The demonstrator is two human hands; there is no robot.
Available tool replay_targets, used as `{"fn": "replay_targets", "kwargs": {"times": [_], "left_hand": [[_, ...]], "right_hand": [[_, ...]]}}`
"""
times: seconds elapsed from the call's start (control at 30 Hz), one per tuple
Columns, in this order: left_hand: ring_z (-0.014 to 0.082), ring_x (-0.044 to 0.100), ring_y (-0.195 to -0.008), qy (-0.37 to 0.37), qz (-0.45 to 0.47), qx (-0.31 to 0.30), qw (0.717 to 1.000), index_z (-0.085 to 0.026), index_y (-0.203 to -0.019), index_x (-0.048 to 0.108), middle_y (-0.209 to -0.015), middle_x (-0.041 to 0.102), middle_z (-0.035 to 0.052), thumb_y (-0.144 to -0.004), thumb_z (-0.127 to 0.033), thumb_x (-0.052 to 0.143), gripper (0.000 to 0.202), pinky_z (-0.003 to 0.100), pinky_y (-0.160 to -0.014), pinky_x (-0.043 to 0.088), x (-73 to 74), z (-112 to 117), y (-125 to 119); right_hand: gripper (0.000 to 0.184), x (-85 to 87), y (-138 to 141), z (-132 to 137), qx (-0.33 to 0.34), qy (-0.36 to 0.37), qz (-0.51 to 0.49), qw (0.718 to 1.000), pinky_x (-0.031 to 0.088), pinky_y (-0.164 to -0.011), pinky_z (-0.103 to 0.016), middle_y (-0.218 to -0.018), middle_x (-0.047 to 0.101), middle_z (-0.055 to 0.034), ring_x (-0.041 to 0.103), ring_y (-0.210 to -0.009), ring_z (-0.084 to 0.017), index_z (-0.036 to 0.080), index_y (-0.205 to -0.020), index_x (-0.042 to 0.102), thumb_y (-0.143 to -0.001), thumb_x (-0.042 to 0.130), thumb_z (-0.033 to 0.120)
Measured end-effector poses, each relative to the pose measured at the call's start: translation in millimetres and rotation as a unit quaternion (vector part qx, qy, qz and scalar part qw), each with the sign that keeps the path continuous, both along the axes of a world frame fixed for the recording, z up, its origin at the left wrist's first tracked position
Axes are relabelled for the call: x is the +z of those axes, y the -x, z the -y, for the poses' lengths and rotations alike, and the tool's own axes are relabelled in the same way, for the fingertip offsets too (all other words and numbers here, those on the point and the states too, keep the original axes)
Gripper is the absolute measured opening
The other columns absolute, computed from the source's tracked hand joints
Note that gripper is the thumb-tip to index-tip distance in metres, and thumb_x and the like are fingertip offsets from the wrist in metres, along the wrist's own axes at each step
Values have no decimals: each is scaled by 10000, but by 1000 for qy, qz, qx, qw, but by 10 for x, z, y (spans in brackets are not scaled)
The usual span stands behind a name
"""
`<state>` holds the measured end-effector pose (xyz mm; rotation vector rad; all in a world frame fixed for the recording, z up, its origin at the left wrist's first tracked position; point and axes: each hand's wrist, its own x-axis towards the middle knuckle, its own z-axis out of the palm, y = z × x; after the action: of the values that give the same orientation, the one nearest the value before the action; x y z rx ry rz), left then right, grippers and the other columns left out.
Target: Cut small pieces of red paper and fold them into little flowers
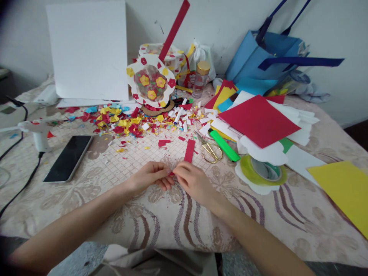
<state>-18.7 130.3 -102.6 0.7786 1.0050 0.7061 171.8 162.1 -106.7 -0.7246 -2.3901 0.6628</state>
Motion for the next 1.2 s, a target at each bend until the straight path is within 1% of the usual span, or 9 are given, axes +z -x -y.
{"fn": "replay_targets", "kwargs": {"times": [0.13,0.23,0.33,0.43,0.67,0.87,1.0,1.1,1.2], "left_hand": [[144,655,-609,3,-3,-5,1000,-114,-740,609,-715,688,58,-704,-423,686,321,253,-575,511,-7,-6,7],[146,656,-615,-9,-11,-10,1000,-117,-752,605,-723,686,56,-708,-422,684,318,259,-579,514,-7,-10,8],[140,654,-610,-27,-31,-18,999,-119,-757,599,-723,682,51,-729,-424,662,313,259,-584,520,-3,-2,-4],[134,652,-607,-45,-47,-25,998,-124,-745,584,-717,677,43,-750,-406,640,287,254,-583,525,2,15,-22],[121,639,-595,-80,-71,-31,994,-131,-756,560,-697,658,29,-804,-321,575,197,252,-581,526,-20,43,-39],[99,606,-577,-149,-97,-31,983,-137,-769,561,-687,643,23,-840,-352,524,229,229,-568,498,-43,43,-42],[105,619,-599,-113,-69,-4,991,-130,-816,574,-725,663,39,-811,-350,569,221,236,-589,504,-47,24,-44],[106,623,-594,-91,-54,10,994,-123,-814,577,-724,670,43,-766,-315,627,204,236,-592,504,-44,6,-38],[103,616,-563,-75,-57,23,995,-121,-795,572,-688,666,36,-760,-282,630,174,228,-567,499,-24,-3,-29]], "right_hand": [[186,3,4,1,12,15,-1,1000,480,-737,-288,-925,600,-55,583,-858,-167,213,-914,579,-876,436,102],[119,68,28,-4,-16,149,-26,988,476,-641,-256,-877,606,-37,589,-782,-149,213,-913,561,-884,458,160],[92,117,46,-10,-29,305,-42,951,455,-561,-231,-761,583,-5,570,-663,-124,207,-870,536,-901,467,261],[112,120,56,-13,-39,366,-46,928,425,-528,-220,-689,539,18,524,-594,-106,197,-809,517,-881,503,281],[100,89,65,-13,-38,399,-47,915,394,-509,-220,-672,523,28,492,-559,-96,193,-779,500,-863,509,248],[133,78,59,-2,-48,388,-54,919,364,-483,-216,-631,500,39,467,-528,-93,196,-748,481,-868,503,251],[164,54,72,-2,-82,393,-92,911,387,-493,-219,-624,498,44,481,-522,-93,201,-744,467,-873,507,294],[161,42,64,-21,-66,414,-99,903,410,-502,-225,-634,517,39,495,-527,-98,205,-774,475,-878,499,325],[33,54,40,-40,-46,371,-85,924,464,-606,-248,-773,578,5,562,-665,-121,209,-868,510,-859,507,241]]}}
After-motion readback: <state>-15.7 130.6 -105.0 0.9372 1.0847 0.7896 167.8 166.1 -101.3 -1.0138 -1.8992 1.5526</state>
